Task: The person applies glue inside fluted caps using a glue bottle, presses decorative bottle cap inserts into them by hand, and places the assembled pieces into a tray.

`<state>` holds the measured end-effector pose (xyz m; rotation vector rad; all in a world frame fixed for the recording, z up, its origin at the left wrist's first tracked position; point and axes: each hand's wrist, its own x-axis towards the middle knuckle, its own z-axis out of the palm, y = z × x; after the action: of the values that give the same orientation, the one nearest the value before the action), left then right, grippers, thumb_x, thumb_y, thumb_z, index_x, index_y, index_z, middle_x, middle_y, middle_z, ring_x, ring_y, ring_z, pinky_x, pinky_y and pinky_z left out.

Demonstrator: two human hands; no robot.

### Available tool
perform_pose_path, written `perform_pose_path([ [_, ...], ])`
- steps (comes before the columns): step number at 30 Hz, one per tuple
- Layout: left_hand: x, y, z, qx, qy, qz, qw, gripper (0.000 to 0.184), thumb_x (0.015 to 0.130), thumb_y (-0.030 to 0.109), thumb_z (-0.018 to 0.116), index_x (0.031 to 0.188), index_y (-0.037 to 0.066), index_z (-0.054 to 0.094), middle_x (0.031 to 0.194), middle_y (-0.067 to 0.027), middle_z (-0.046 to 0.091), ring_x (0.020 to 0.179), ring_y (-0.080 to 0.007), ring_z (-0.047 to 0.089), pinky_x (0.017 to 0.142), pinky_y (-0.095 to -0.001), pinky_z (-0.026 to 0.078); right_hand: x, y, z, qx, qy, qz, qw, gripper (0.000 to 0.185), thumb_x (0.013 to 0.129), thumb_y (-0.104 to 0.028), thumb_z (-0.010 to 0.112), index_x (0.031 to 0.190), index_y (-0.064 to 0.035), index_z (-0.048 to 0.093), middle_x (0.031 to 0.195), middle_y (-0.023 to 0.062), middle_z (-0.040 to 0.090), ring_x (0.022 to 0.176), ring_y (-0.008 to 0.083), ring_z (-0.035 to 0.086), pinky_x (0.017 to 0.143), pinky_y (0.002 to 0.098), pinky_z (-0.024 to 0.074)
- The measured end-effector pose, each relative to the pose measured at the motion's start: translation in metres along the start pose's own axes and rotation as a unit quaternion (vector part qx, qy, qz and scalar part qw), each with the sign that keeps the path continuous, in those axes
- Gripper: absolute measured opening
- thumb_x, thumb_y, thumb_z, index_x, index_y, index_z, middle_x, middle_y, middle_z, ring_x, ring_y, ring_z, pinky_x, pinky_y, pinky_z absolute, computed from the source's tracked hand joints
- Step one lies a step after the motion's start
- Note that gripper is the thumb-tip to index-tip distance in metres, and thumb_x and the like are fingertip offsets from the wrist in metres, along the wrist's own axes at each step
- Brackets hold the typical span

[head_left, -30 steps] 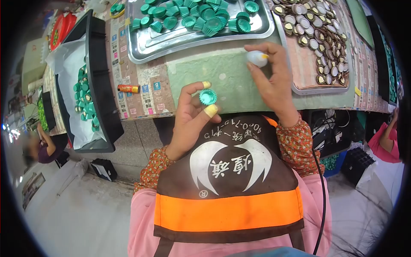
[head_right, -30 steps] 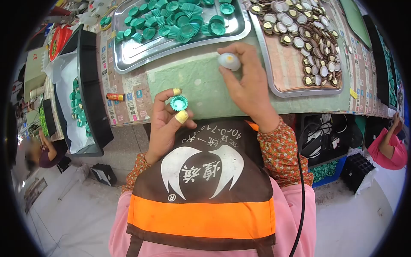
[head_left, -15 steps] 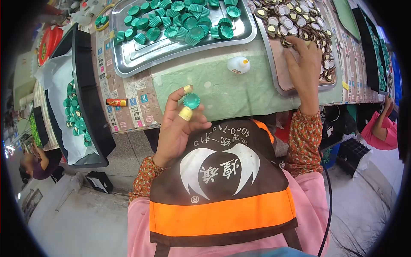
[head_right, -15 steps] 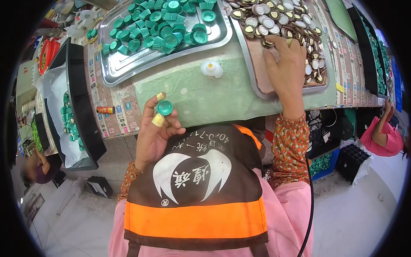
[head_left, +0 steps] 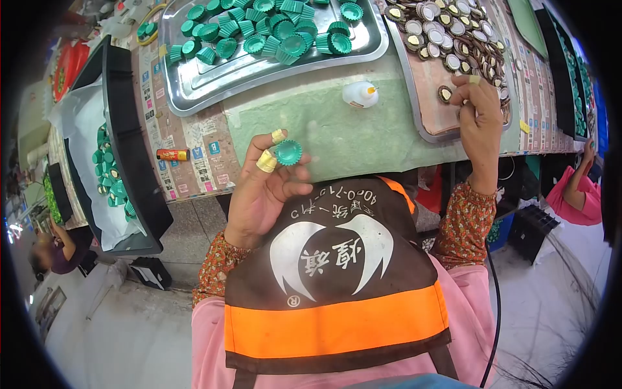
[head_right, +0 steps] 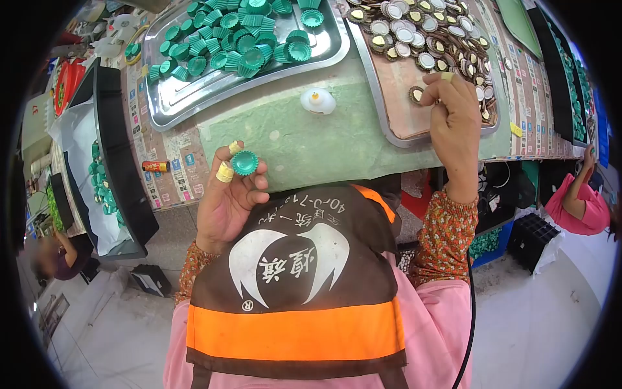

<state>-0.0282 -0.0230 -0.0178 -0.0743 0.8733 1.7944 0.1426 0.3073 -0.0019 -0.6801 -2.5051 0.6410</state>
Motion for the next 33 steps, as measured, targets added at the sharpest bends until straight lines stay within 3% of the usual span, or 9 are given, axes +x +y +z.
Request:
perform_pose_path([
  [6,0.003,0.004,0.008,0.012,0.005,-0.014,1.000,0.045,0.100,0.014,0.059,0.140,0.011,0.041,0.132,-0.0265,0.056,0.101,-0.0247,0.068,0.083,-0.0349,0.064,-0.011,-0.009,-0.004,-0.104,-0.006,0.086,0.991,0.023,0.082,-0.008,0.068,0.104,-0.0046,0.066,0.092,0.0104,0.061,0.091,0.0288,0.056,0.084,0.0407,0.0452],
  [10,0.004,0.006,0.013,0.036,0.007,-0.016,0.999,0.055,0.098,0.013,0.061,0.147,0.005,0.038,0.134,-0.0242,0.056,0.103,-0.0239,0.068,0.083,-0.0330,0.064,-0.013,-0.014,0.001,-0.126,-0.023,0.079,0.989,0.031,0.081,-0.014,0.073,0.110,-0.0055,0.067,0.093,0.0102,0.057,0.091,0.0296,0.054,0.083,0.0424,0.0444],
  [16,0.002,0.007,0.012,0.058,0.019,-0.044,0.997,0.066,0.098,0.017,0.062,0.153,-0.002,0.032,0.136,-0.0205,0.056,0.103,-0.0223,0.067,0.083,-0.0322,0.064,-0.013,-0.009,0.007,-0.143,-0.023,0.051,0.988,0.031,0.081,-0.014,0.073,0.110,-0.0052,0.067,0.090,0.0105,0.055,0.089,0.0307,0.052,0.082,0.0441,0.0437],
  [22,-0.001,0.002,0.011,0.029,0.008,-0.035,0.999,0.066,0.099,0.021,0.061,0.154,-0.001,0.032,0.132,-0.0184,0.057,0.102,-0.0231,0.066,0.084,-0.0326,0.063,-0.013,-0.029,-0.004,-0.064,-0.004,0.012,0.998,0.027,0.084,-0.009,0.071,0.111,-0.0046,0.067,0.097,0.0097,0.061,0.093,0.0279,0.056,0.082,0.0387,0.0449],
  [26,0.000,0.001,0.011,0.010,-0.022,-0.038,0.999,0.066,0.100,0.022,0.061,0.154,-0.001,0.032,0.132,-0.0177,0.057,0.102,-0.0233,0.066,0.084,-0.0327,0.063,-0.015,-0.082,-0.020,0.075,-0.073,0.052,0.993,0.028,0.084,-0.009,0.073,0.111,-0.0040,0.066,0.104,0.0072,0.066,0.090,0.0240,0.055,0.080,0.0350,0.0449],
  [29,0.000,0.000,0.012,0.010,-0.026,-0.044,0.999,0.065,0.100,0.023,0.061,0.153,-0.001,0.032,0.132,-0.0174,0.057,0.102,-0.0230,0.066,0.084,-0.0326,0.063,-0.021,-0.105,-0.011,0.174,-0.122,-0.043,0.976,0.033,0.082,-0.007,0.075,0.113,-0.0050,0.066,0.103,0.0084,0.065,0.091,0.0265,0.055,0.079,0.0368,0.0454],
  [33,-0.001,-0.002,0.012,0.001,-0.033,-0.063,0.997,0.064,0.101,0.024,0.060,0.153,-0.002,0.033,0.132,-0.0172,0.057,0.101,-0.0226,0.066,0.084,-0.0324,0.064,-0.021,-0.126,0.017,0.178,-0.146,-0.158,0.960,0.043,0.076,-0.002,0.077,0.117,-0.0042,0.063,0.100,0.0124,0.060,0.089,0.0323,0.055,0.076,0.0400,0.0460],
])
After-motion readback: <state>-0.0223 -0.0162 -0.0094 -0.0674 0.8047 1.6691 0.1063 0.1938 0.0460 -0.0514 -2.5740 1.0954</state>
